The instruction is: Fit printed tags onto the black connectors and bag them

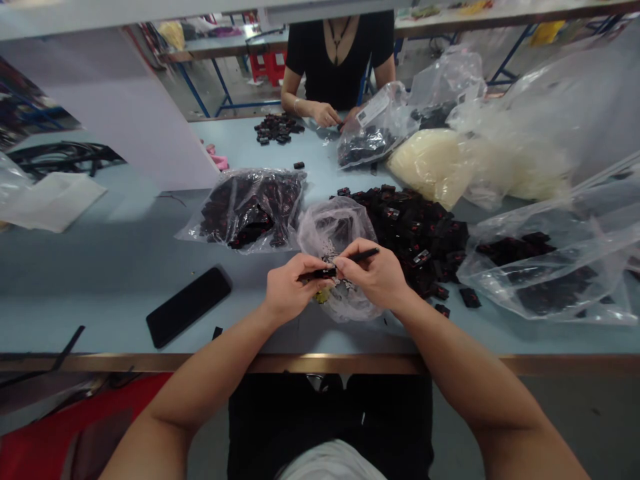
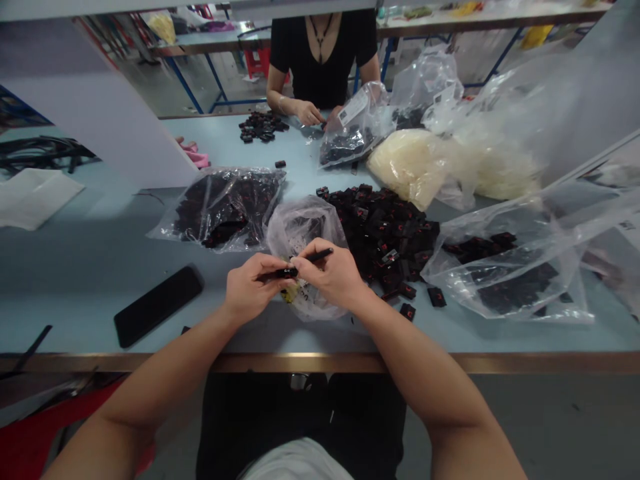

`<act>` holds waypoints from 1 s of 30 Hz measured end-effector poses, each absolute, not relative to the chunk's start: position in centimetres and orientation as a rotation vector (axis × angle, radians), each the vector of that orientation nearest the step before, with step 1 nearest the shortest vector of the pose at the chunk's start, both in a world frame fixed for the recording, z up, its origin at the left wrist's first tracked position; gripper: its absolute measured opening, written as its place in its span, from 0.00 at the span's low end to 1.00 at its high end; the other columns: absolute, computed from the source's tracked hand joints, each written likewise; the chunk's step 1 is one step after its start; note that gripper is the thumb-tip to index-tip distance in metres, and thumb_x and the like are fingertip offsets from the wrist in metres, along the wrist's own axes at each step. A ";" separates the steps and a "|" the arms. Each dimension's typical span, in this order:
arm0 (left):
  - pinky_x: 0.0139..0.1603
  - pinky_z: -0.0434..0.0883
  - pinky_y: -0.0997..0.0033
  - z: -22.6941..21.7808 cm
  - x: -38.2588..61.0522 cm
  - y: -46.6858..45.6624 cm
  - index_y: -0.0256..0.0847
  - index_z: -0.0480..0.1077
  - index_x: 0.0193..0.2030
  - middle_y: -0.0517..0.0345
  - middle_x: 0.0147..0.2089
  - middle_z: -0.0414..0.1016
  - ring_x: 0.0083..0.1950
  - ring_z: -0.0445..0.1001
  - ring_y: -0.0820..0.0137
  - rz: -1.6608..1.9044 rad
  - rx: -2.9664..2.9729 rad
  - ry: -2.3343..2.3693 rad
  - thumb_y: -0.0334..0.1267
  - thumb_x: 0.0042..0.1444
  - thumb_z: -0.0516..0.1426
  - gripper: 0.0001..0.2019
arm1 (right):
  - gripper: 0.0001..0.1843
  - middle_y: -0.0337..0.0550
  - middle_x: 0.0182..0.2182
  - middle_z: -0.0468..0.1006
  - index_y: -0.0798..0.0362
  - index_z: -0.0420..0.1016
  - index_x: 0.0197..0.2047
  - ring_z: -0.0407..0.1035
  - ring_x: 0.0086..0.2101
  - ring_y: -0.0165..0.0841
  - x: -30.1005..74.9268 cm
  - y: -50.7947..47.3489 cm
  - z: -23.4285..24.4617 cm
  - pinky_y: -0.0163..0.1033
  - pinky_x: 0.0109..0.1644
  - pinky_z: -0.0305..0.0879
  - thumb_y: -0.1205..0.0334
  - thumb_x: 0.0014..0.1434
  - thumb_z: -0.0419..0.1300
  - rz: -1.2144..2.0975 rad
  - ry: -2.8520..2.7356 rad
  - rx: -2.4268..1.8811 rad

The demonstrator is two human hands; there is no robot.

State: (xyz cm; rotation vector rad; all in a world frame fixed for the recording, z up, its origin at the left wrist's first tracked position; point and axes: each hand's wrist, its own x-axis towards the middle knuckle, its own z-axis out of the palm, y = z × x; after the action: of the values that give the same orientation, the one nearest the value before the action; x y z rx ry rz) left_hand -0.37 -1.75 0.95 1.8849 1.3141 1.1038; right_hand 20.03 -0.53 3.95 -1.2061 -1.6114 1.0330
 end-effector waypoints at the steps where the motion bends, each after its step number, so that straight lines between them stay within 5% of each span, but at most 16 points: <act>1: 0.43 0.84 0.69 1.0 -0.4 -1.8 0.47 0.79 0.43 0.61 0.40 0.89 0.40 0.88 0.64 1.105 1.879 1.313 0.46 0.53 0.74 0.14 | 0.10 0.39 0.25 0.80 0.49 0.77 0.30 0.71 0.25 0.32 20.0 -0.5 3.9 0.37 0.30 0.63 0.53 0.59 0.64 1.030 -1.616 -1.210; 30: 0.44 0.84 0.69 1.0 -0.2 -1.7 0.49 0.80 0.43 0.62 0.40 0.88 0.40 0.88 0.64 1.086 1.913 1.345 0.47 0.54 0.73 0.13 | 0.09 0.38 0.23 0.78 0.49 0.76 0.30 0.68 0.24 0.30 20.2 -0.3 3.9 0.35 0.28 0.62 0.57 0.60 0.65 0.990 -1.669 -1.183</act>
State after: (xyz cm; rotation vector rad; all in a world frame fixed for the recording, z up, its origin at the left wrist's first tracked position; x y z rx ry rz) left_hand -0.25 -1.70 0.98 1.9129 1.3450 1.0860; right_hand 20.15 -0.26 3.91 -1.1826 -1.6691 0.9896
